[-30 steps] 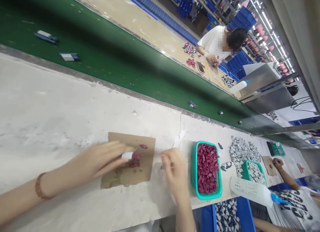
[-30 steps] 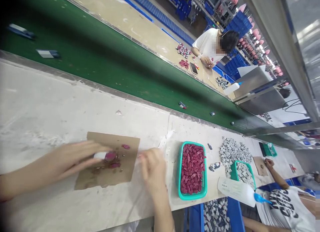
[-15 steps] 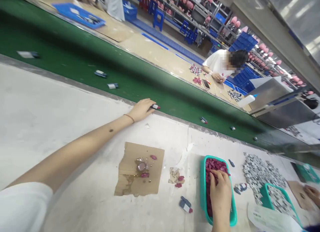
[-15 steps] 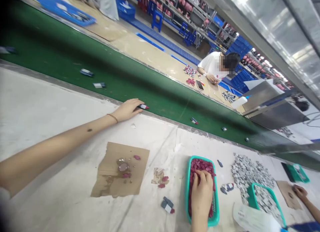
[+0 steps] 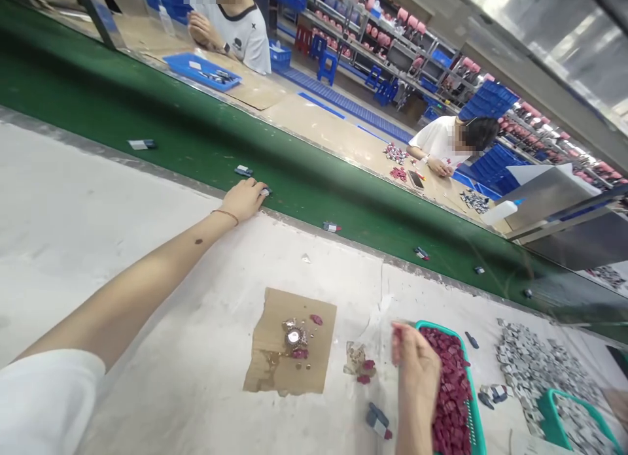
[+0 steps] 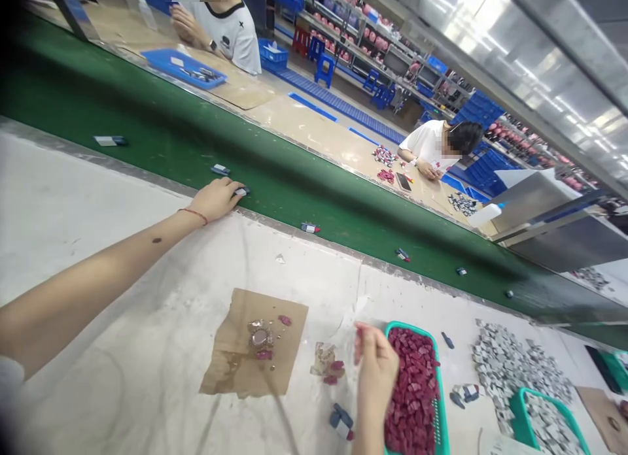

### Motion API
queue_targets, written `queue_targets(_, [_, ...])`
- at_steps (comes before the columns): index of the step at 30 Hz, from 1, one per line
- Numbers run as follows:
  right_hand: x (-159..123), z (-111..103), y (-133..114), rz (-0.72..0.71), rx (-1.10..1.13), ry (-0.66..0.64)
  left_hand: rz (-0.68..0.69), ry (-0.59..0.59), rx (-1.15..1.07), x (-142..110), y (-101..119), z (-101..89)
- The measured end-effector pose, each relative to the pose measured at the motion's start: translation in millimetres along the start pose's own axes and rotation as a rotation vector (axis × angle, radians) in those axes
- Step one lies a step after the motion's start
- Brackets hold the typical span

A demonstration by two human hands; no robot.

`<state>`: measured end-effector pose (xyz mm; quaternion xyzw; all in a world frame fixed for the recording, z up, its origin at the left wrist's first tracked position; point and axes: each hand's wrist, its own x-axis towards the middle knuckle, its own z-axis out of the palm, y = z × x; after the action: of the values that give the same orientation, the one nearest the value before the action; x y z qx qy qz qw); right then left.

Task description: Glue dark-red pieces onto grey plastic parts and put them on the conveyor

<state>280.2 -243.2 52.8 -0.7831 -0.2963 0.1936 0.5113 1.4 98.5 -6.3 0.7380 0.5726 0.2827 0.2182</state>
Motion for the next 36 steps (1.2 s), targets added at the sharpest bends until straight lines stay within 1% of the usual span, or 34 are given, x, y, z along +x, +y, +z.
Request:
queue_targets(3, [-5.8, 37.6, -7.9, 0.088, 0.12, -0.195, -0.04, -0.015, -0.18, -11.3, 18.0, 0.8])
queue_targets(5, [-10.4, 56.9, -9.1, 0.152, 0.188, -0.294, -0.081, -0.07, -0.333, -29.0, 30.3, 0.8])
queue_targets(8, [-16.1, 76.4, -7.2, 0.264, 0.275, -0.446, -0.148, -0.233, -0.566, -70.3, 46.7, -2.7])
queue_targets(11, [-19.5, 88.5, -4.1, 0.322, 0.327, -0.575, -0.208, -0.395, -0.751, -117.6, 58.2, -10.4])
queue_targets(13, [-21.1, 94.8, -2.0, 0.312, 0.323, -0.615, -0.33, -0.529, -0.977, -145.5, 61.5, -15.1])
queue_targets(15, [-22.9, 100.1, 0.5, 0.285, 0.294, -0.62, -0.484, -0.626, -1.217, -168.2, 61.6, -17.0])
queue_targets(16, [-24.1, 102.5, 1.9, 0.272, 0.277, -0.612, -0.549, -0.64, -1.305, -177.8, 60.9, -16.5])
queue_targets(17, [-25.6, 104.6, 3.5, 0.26, 0.265, -0.601, -0.597, -0.623, -1.356, -186.2, 60.1, -15.2])
queue_targets(19, [-29.6, 108.3, 6.7, 0.241, 0.248, -0.582, -0.666, -0.558, -1.413, -199.9, 58.9, -11.0])
queue_targets(21, [-34.5, 111.4, 9.5, 0.174, 0.206, -0.556, -0.687, -0.513, -1.439, -209.1, 59.1, -6.5])
queue_targets(22, [-37.1, 112.7, 10.7, 0.122, 0.172, -0.547, -0.671, -0.514, -1.441, -212.2, 59.8, -4.7])
queue_targets(26, [-44.5, 114.6, 13.6, -0.134, 0.001, -0.563, -0.533, -0.639, -1.371, -218.0, 62.5, -1.9])
queue_targets(28, [-45.8, 113.7, 14.2, -0.257, -0.065, -0.575, -0.49, -0.666, -1.323, -219.8, 61.7, -1.3])
queue_targets(30, [-45.7, 112.4, 14.4, -0.359, -0.107, -0.59, -0.444, -0.636, -1.279, -221.8, 59.3, 0.2])
queue_targets(32, [-45.0, 111.8, 14.9, -0.433, -0.148, -0.614, -0.39, -0.609, -1.246, -224.0, 56.4, 2.5])
queue_targets(36, [-44.1, 113.6, 17.5, -0.581, -0.264, -0.647, -0.286, -0.591, -1.216, -227.4, 54.2, 5.9])
